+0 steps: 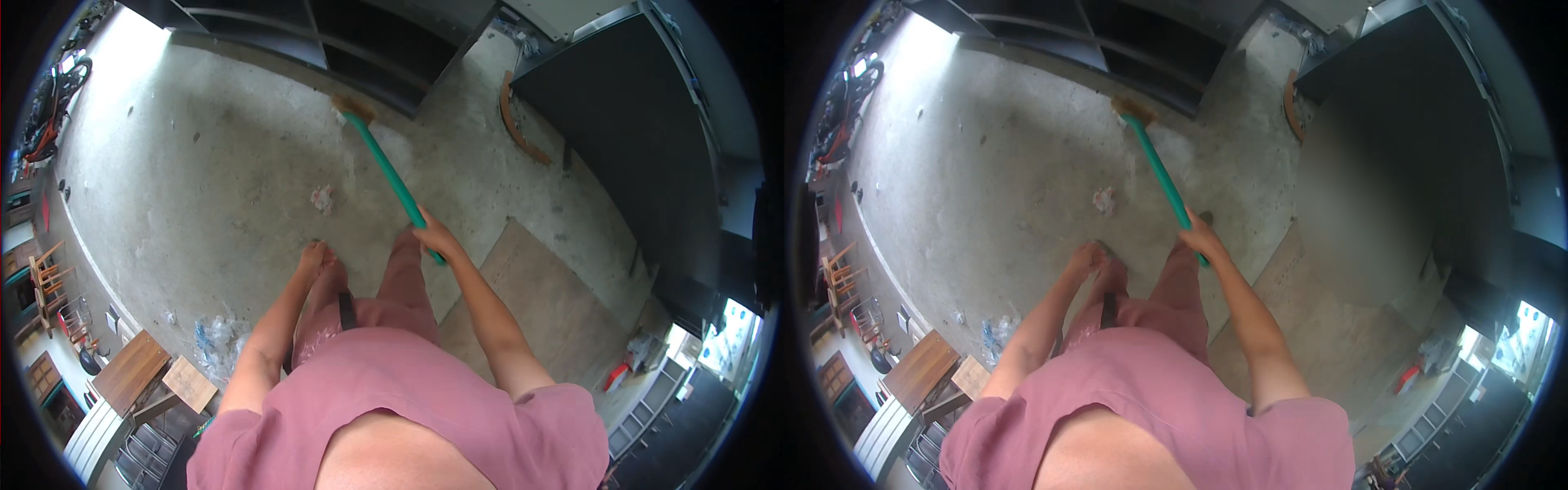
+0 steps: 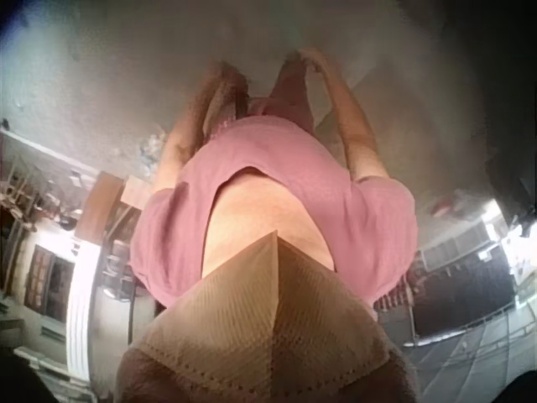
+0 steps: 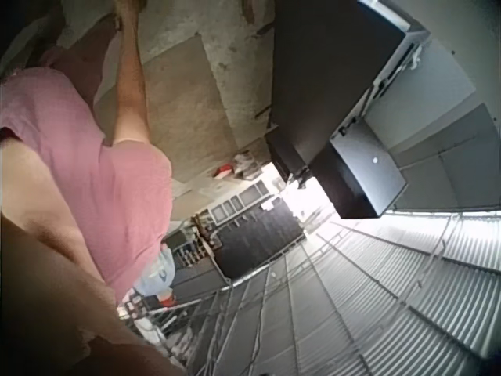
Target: The person sweeps the floor using a broom, walks around while sweeping debris, and finishes by standing up and showing their hands.
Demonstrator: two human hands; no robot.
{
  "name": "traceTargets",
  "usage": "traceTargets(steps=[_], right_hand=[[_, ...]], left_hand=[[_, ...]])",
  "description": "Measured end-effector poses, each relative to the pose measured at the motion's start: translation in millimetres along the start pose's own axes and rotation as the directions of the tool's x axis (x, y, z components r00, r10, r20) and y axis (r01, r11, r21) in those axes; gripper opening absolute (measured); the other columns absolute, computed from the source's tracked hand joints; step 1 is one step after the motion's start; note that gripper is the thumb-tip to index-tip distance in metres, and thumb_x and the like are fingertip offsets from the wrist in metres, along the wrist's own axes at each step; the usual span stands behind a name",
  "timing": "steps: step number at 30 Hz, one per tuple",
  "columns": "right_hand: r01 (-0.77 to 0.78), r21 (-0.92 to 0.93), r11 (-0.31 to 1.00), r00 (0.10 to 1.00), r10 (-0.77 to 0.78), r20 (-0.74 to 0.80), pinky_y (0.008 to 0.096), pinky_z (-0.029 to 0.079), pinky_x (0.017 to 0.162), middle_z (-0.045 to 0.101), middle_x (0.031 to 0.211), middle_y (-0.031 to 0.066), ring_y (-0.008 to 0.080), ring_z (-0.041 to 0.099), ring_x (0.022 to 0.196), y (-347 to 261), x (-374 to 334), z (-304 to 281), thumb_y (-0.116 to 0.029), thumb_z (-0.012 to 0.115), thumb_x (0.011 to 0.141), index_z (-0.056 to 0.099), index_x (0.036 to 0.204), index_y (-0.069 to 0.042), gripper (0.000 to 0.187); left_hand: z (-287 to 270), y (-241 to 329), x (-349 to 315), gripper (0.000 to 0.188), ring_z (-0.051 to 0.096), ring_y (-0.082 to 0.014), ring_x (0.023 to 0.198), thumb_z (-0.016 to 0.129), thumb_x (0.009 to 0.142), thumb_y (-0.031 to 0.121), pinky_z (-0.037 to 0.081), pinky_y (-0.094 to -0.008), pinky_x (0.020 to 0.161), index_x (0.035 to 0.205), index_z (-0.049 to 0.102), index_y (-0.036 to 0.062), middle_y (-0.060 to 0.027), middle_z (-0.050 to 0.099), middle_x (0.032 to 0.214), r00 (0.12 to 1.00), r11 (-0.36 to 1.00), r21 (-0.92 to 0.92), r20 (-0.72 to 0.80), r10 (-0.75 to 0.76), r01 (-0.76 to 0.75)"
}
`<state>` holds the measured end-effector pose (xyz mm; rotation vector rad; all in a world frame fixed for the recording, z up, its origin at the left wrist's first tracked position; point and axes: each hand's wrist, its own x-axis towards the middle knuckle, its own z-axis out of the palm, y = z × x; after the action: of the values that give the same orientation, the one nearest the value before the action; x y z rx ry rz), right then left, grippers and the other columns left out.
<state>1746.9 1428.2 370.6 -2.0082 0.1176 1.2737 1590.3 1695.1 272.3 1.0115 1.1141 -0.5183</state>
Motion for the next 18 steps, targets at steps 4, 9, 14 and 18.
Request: traceTargets(steps=[4,9,14,18], right_hand=[[-0.056,-0.306,0.950,0.998,0.044,-0.044,0.0309,0.041,0.048,0.055,0.070,0.0119,0.0191,0.052,0.055,-29.3,112.0,-53.8,-0.011,0.045,0.069,0.015,0.132,-0.017,0.071],[0.176,-0.623,0.762,0.979,-0.067,0.194,0.0307,0.042,0.049,0.055,0.072,0.0114,0.0181,0.053,0.062,7.1,107.1,-103.8,-0.009,0.050,0.067,0.022,0.130,-0.015,0.069],[0.116,-0.047,0.992,0.854,-0.075,0.515,0.0287,0.039,0.044,0.051,0.068,0.0065,0.0146,0.047,0.048,99.9,3.7,-202.6,-0.017,0.052,0.069,0.023,0.129,-0.013,0.067],[-0.034,0.123,0.992,0.929,-0.014,0.370,0.0241,0.039,0.042,0.046,0.062,0.0037,0.0106,0.045,0.047,139.3,-97.5,-258.5,-0.015,0.049,0.074,0.022,0.129,-0.011,0.061]], left_hand=[[68.2,-15.6,6.9,0.023,0.054,-0.0202,0.063,0.045,0.080,0.020,0.046,-0.0300,0.053,0.092,0.045,0.0010,-0.0108,0.053,0.077,0.997,0.999,-0.051,-0.077,0.001,-0.005],[204.1,-3.4,-10.0,0.032,0.056,-0.0202,0.070,0.046,0.081,0.023,0.047,-0.0295,0.059,0.101,0.043,-0.0009,-0.0121,0.054,0.088,1.000,0.994,0.110,-0.022,-0.005,0.007],[290.3,34.7,-4.3,0.035,0.055,-0.0236,0.080,0.045,0.082,0.026,0.047,-0.0325,0.067,0.107,0.042,0.0013,-0.0145,0.052,0.095,0.981,0.956,0.283,0.192,0.015,-0.070],[294.3,61.5,26.7,0.036,0.057,-0.0231,0.075,0.044,0.083,0.026,0.048,-0.0312,0.064,0.108,0.041,0.0005,-0.0148,0.053,0.093,0.970,0.882,0.448,0.239,0.042,-0.148]])
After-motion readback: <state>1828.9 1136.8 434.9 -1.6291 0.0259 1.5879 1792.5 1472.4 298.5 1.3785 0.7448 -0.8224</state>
